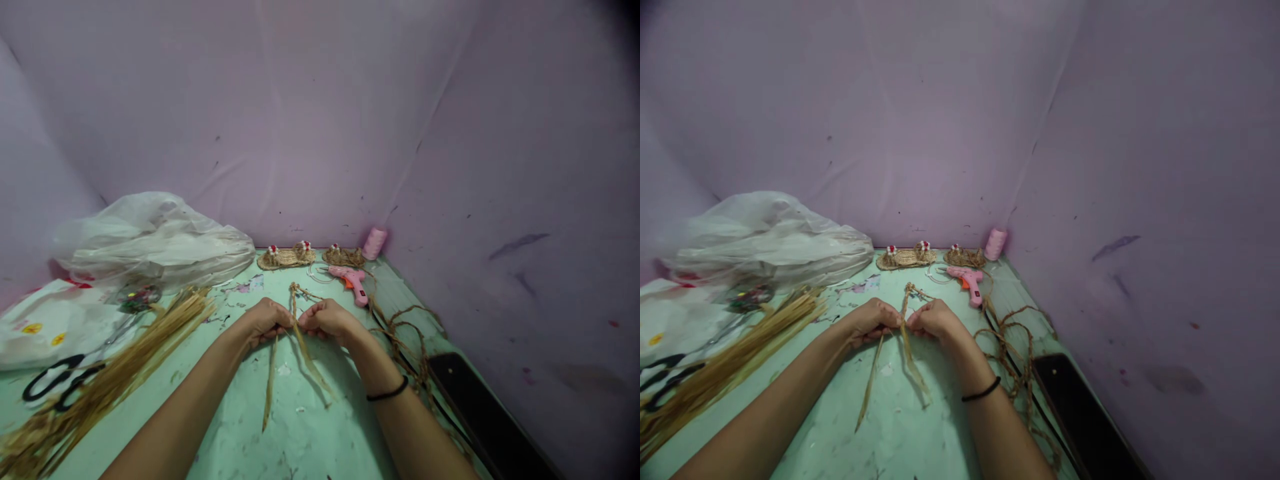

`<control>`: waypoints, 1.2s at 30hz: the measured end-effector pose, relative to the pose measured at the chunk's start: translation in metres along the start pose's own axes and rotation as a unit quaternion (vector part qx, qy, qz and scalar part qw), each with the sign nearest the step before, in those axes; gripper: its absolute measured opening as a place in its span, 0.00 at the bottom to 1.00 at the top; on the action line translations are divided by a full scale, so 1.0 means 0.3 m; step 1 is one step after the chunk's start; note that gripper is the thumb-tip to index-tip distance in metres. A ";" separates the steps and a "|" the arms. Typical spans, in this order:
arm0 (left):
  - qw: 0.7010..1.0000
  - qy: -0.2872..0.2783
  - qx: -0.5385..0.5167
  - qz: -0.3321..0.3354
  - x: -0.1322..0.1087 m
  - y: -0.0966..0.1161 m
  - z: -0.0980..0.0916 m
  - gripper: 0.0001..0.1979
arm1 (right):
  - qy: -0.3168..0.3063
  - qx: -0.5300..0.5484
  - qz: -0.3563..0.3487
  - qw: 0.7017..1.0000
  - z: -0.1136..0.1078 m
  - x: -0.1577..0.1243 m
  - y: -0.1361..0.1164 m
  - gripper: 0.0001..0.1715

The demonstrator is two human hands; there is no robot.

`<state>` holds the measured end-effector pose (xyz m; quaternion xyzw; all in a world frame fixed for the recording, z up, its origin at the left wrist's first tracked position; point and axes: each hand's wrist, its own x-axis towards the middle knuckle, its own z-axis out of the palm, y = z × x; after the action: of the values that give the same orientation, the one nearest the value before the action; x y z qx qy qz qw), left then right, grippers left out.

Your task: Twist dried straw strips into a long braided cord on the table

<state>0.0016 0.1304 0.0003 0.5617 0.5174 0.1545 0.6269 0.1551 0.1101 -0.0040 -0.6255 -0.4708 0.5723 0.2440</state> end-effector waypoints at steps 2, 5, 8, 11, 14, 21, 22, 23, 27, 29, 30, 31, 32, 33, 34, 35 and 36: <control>1.000 -0.002 -0.001 0.002 0.002 -0.002 -0.001 0.05 | 0.001 -0.007 0.002 1.000 0.002 -0.002 -0.003 0.04; 1.000 -0.007 -0.007 0.007 0.009 -0.013 -0.005 0.06 | 0.008 -0.014 0.005 1.000 0.008 -0.015 -0.018 0.05; 1.000 -0.014 -0.011 0.010 0.018 -0.025 -0.010 0.07 | 0.000 0.004 0.007 1.000 0.011 -0.024 -0.029 0.06; 1.000 -0.009 -0.001 0.008 0.022 -0.027 -0.008 0.06 | 0.002 -0.007 0.000 1.000 0.011 -0.018 -0.024 0.06; 1.000 0.009 0.019 -0.002 0.012 -0.011 0.003 0.05 | 0.041 -0.098 -0.006 0.994 0.011 0.001 -0.012 0.03; 0.992 0.061 0.110 -0.024 -0.012 0.030 0.046 0.06 | 0.150 -0.364 -0.041 0.918 0.046 -0.012 -0.041 0.08; 0.991 0.068 0.114 -0.021 -0.010 0.027 0.049 0.06 | 0.156 -0.385 -0.046 0.909 0.052 -0.023 -0.052 0.08; 0.990 0.073 0.119 -0.020 -0.007 0.022 0.050 0.06 | 0.153 -0.397 -0.052 0.903 0.057 -0.033 -0.062 0.09; 0.989 0.068 0.132 -0.017 0.006 -0.002 0.041 0.05 | 0.082 -0.379 -0.070 0.919 0.050 -0.046 -0.085 0.09; 0.992 0.050 0.117 0.001 0.008 -0.007 0.033 0.05 | 0.047 -0.348 -0.064 0.934 0.037 -0.036 -0.086 0.07; 0.994 0.042 0.104 0.016 0.006 -0.007 0.029 0.05 | 0.039 -0.325 -0.058 0.943 0.032 -0.029 -0.084 0.06; 0.995 0.034 0.090 0.029 0.004 -0.005 0.026 0.04 | 0.036 -0.297 -0.052 0.953 0.028 -0.022 -0.082 0.05; 0.996 0.029 0.077 0.039 0.000 -0.003 0.022 0.04 | 0.038 -0.262 -0.047 0.963 0.026 -0.017 -0.079 0.04; 0.996 0.026 0.065 0.046 -0.004 -0.002 0.019 0.04 | 0.042 -0.222 -0.042 0.973 0.026 -0.013 -0.076 0.04; 0.997 0.027 0.055 0.050 -0.007 -0.001 0.016 0.04 | 0.046 -0.177 -0.037 0.982 0.027 -0.012 -0.072 0.05; 0.997 0.028 0.044 0.054 -0.008 -0.002 0.013 0.03 | 0.048 -0.130 -0.032 0.990 0.030 -0.013 -0.067 0.07; 0.997 0.026 0.034 0.060 -0.008 -0.004 0.010 0.03 | 0.046 -0.083 -0.029 0.995 0.034 -0.016 -0.063 0.08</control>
<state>0.0025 0.1265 -0.0001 0.6085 0.5035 0.1888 0.5836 0.1401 0.1118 0.0119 -0.6555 -0.5230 0.4943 0.2290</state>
